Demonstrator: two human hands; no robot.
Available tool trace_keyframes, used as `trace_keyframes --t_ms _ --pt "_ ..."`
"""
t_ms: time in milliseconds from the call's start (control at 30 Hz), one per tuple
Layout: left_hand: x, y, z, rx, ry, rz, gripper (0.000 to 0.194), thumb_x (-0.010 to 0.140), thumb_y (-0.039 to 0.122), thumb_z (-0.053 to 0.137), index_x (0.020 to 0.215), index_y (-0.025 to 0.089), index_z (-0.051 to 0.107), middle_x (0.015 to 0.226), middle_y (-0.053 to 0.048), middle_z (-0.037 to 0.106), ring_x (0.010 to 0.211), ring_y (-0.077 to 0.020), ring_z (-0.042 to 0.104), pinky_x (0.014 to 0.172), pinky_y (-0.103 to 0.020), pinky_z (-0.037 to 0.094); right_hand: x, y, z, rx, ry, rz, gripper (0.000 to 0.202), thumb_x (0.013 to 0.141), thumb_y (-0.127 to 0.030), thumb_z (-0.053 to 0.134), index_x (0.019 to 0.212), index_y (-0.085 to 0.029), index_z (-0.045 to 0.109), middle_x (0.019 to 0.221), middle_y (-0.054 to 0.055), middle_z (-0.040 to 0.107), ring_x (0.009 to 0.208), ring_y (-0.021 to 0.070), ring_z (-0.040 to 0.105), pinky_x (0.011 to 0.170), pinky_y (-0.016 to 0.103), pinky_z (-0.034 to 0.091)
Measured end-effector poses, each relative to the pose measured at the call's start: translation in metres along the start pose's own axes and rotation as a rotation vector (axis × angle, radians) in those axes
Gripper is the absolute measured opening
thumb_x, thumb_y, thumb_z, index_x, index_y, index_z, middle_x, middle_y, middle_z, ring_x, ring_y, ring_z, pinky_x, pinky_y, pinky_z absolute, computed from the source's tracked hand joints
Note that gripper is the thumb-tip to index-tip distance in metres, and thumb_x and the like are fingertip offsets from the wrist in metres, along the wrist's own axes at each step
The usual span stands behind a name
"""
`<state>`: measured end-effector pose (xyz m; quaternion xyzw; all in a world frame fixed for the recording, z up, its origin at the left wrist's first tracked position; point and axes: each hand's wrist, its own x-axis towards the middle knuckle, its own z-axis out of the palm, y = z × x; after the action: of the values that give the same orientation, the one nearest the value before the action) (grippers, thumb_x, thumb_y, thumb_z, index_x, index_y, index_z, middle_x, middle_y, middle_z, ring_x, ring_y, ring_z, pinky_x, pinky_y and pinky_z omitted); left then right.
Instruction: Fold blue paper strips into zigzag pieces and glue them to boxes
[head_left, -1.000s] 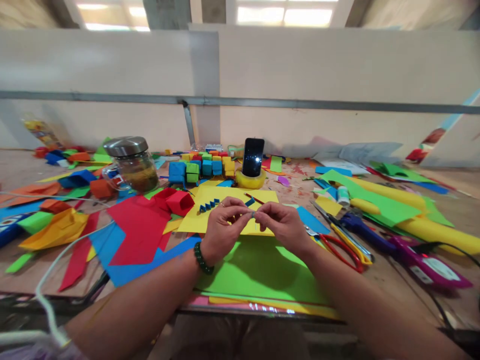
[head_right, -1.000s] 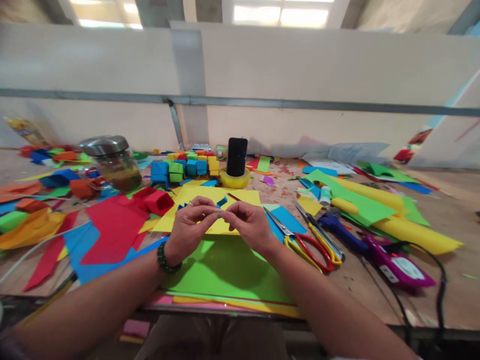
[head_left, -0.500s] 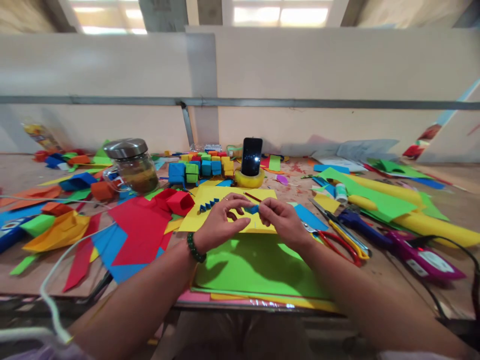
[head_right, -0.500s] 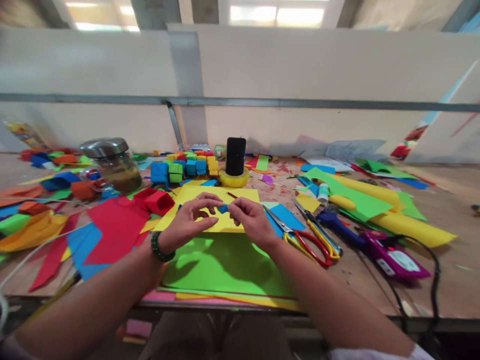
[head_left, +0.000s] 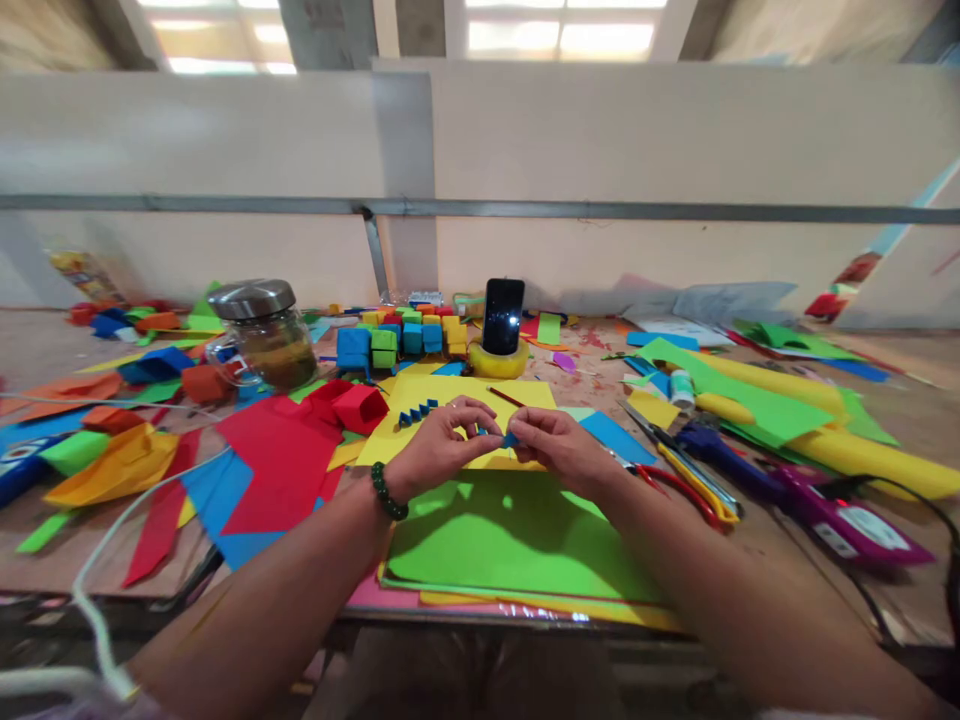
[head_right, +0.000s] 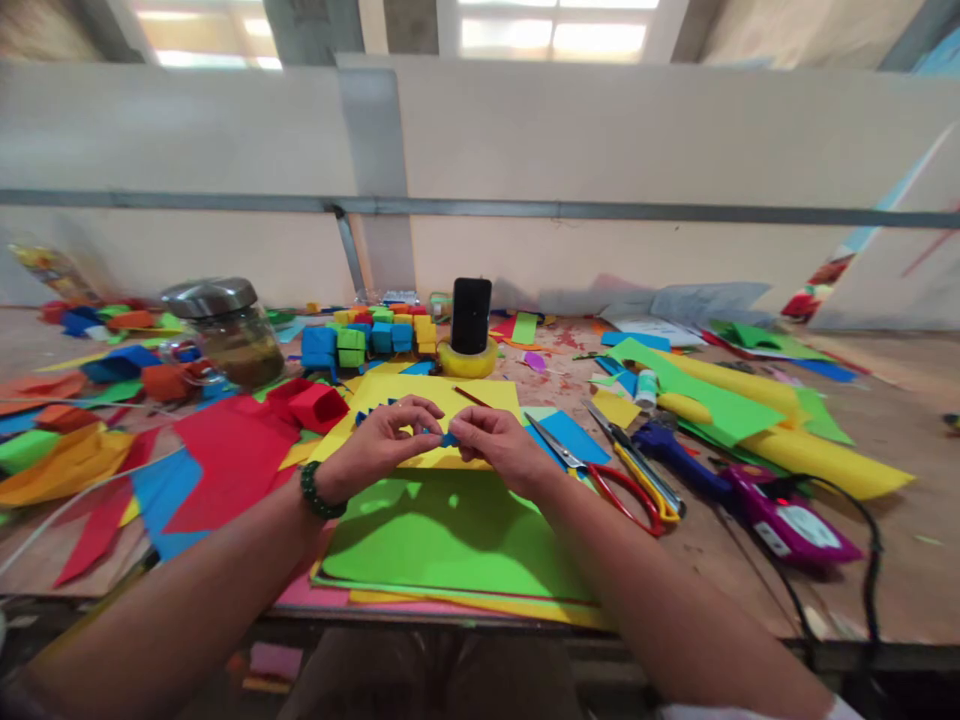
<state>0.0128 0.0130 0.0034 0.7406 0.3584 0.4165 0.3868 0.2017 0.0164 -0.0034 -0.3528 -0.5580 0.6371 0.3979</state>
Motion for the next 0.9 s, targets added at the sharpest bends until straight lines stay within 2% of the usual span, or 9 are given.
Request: trace_keyframes --t_ms 167,267,367,500,633,700,767,833,900 --pt "-0.002 0.003 0.002 -0.044 0.012 -0.017 0.015 0.074 0.03 0.069 0.081 0.016 0.066 0.095 -0.006 0.058 0.084 -0.0139 0.055 0.071 -0.025 0.047 -0.003 0.0 0.006 0.006 0.05 -0.032 0.037 0.071 -0.05 0.071 0.065 -0.016 0.057 0.056 -0.005 0.046 0.052 0.0059 0.039 0.05 0.021 0.03" --pt "-0.003 0.003 0.001 -0.059 0.011 -0.064 0.029 0.071 0.032 0.073 0.096 0.019 0.066 0.103 -0.006 0.055 0.08 -0.0125 0.053 0.065 -0.023 0.047 -0.001 0.001 0.009 0.066 0.123 -0.048 0.041 0.068 -0.053 0.072 0.063 -0.017 0.053 0.054 -0.006 0.044 0.051 0.0054 0.037 0.051 0.021 0.031" --pt "-0.001 -0.001 -0.001 -0.105 0.004 -0.088 0.034 0.069 0.031 0.073 0.099 0.02 0.066 0.108 -0.006 0.055 0.079 -0.0121 0.054 0.067 -0.025 0.048 0.004 0.001 0.009 0.105 0.139 -0.023 0.047 0.065 -0.059 0.07 0.062 -0.018 0.046 0.053 -0.008 0.038 0.048 0.0049 0.034 0.05 0.021 0.032" --pt "0.004 -0.011 -0.001 -0.078 0.083 -0.052 0.022 0.068 0.027 0.071 0.086 0.015 0.067 0.09 -0.004 0.059 0.075 -0.012 0.055 0.071 -0.027 0.047 0.008 0.002 0.009 0.067 0.138 0.028 0.046 0.065 -0.06 0.067 0.065 -0.019 0.046 0.054 -0.006 0.043 0.045 0.0053 0.036 0.048 0.022 0.034" --pt "0.006 -0.012 -0.005 -0.117 0.007 -0.214 0.023 0.071 0.035 0.067 0.076 0.013 0.065 0.068 -0.001 0.058 0.06 -0.0096 0.05 0.058 -0.023 0.042 0.009 0.002 0.005 -0.069 0.202 -0.002 0.038 0.07 -0.053 0.066 0.079 -0.017 0.057 0.052 -0.005 0.047 0.043 0.0064 0.036 0.043 0.022 0.029" --pt "0.007 -0.01 -0.007 -0.134 -0.03 -0.307 0.027 0.072 0.039 0.066 0.072 0.012 0.063 0.061 0.001 0.056 0.054 -0.0085 0.047 0.053 -0.022 0.039 0.008 0.002 0.001 -0.137 0.277 -0.064 0.034 0.073 -0.047 0.066 0.09 -0.018 0.06 0.051 -0.007 0.045 0.045 0.0074 0.037 0.044 0.021 0.028" --pt "0.007 -0.008 -0.01 -0.125 -0.038 -0.37 0.031 0.071 0.042 0.066 0.068 0.012 0.061 0.057 0.002 0.054 0.051 -0.008 0.046 0.05 -0.021 0.037 0.006 0.003 -0.003 -0.316 0.332 -0.215 0.029 0.076 -0.039 0.064 0.097 -0.019 0.063 0.055 -0.006 0.047 0.051 0.0088 0.041 0.048 0.022 0.033" --pt "0.006 -0.006 -0.011 -0.111 -0.065 -0.395 0.032 0.069 0.043 0.067 0.067 0.013 0.061 0.055 0.003 0.053 0.05 -0.0078 0.045 0.05 -0.021 0.036 0.004 0.004 -0.006 -0.606 0.283 -0.413 0.025 0.079 -0.031 0.061 0.101 -0.019 0.066 0.066 -0.002 0.053 0.058 0.0102 0.047 0.056 0.024 0.04" --pt "0.006 -0.005 -0.011 -0.103 -0.097 -0.383 0.031 0.069 0.043 0.068 0.069 0.013 0.062 0.056 0.003 0.054 0.051 -0.008 0.046 0.051 -0.021 0.037 0.002 0.005 -0.006 -0.87 0.181 -0.545 0.024 0.08 -0.025 0.059 0.102 -0.019 0.067 0.078 0.002 0.058 0.064 0.0115 0.053 0.062 0.026 0.044"
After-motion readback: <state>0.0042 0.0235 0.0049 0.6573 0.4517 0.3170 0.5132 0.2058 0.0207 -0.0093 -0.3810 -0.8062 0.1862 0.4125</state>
